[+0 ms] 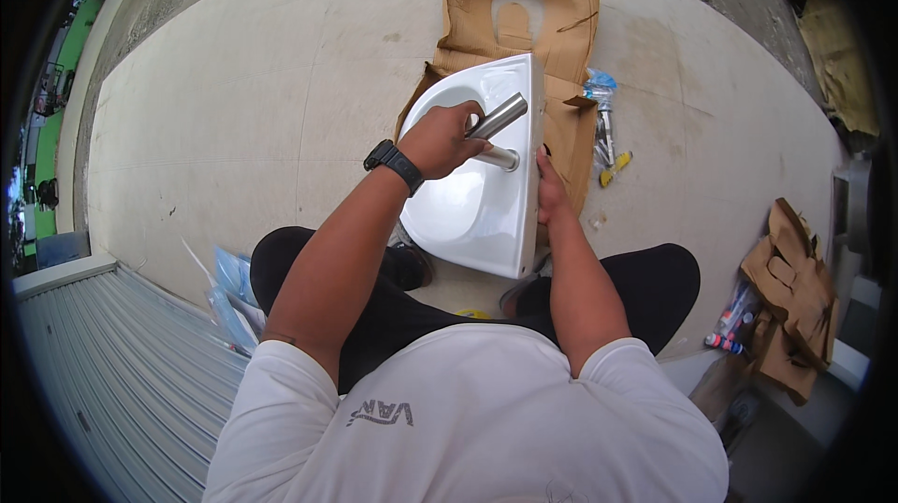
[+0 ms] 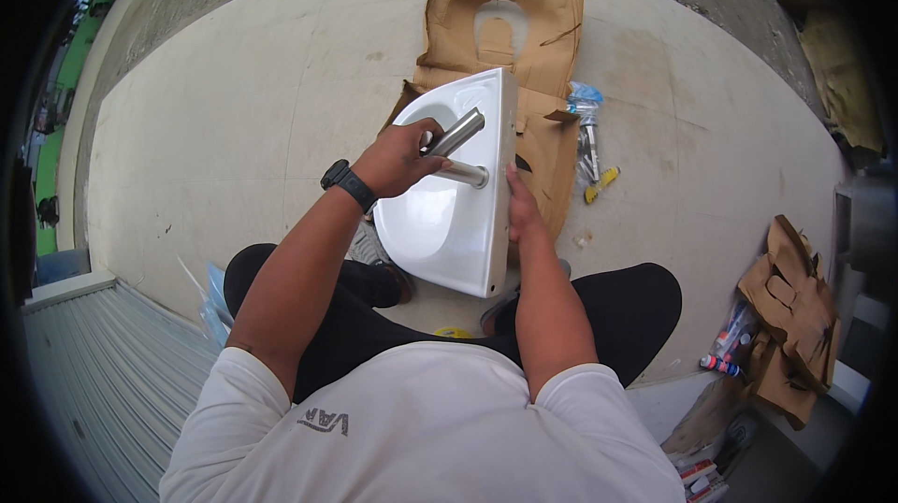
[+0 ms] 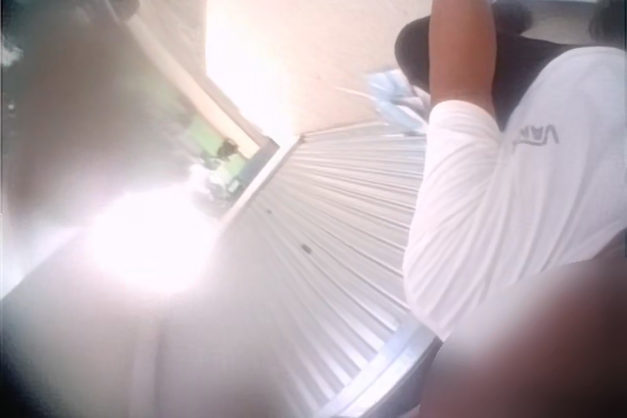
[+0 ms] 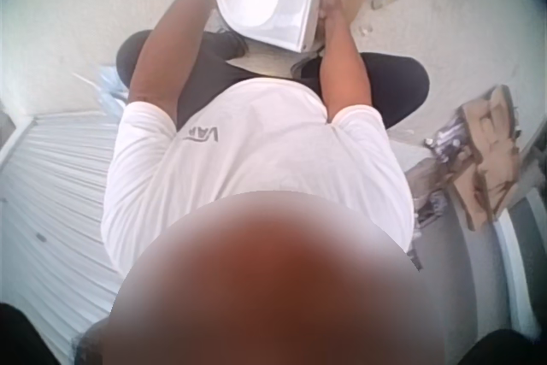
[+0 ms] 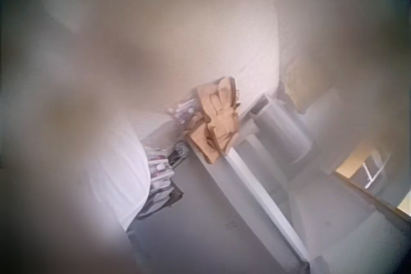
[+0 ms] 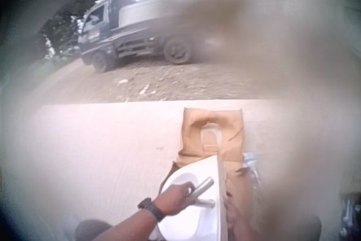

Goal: The person sits on the floor and installs a chrome faucet onto a white ceramic sink. They insert the faucet through the sink hole, then use a utility knife to open a plastic bag containing mounting hardware. The person attaches the mounting nut and a metal pipe to the faucet assembly.

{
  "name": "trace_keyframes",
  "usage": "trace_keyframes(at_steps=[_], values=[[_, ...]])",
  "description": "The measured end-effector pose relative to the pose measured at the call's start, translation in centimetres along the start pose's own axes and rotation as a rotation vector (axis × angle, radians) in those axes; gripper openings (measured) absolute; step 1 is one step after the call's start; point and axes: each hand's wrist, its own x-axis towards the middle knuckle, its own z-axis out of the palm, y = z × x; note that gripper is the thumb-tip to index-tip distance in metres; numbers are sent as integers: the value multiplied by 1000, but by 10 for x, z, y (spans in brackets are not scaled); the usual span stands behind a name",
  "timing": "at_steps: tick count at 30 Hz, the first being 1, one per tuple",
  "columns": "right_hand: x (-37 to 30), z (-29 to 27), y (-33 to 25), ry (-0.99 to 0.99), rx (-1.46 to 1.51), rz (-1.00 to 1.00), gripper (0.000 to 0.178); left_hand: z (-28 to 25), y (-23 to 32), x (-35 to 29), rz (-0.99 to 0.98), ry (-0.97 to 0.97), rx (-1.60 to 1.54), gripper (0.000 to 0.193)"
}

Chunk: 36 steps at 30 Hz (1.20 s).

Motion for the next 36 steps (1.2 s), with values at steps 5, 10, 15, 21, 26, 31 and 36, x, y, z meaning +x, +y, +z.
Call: trace_keyframes(at_steps=[5,10,15,21,26,31,36], values=[[6,-8,2,53,-18,66,77,1,-2,2,25,27,-10,45],[4,-7,1,47,-47,58,82,3,2,2,-54,-3,23,48],[4,-5,0,112,-103,52,87,1,9,3,-110,7,19,50],[5,-7,1,108,-121,69,88,1,14,2,-98,39,85,52],[4,-5,1,35,-68,64,86,8,8,6,-133,130,67,54],[4,-4,0,42,-74,50,80,19,-6,11,-108,212,82,59],[3,0,-1,71,-82,-3,78,20,-3,14,-254,220,-98,61]])
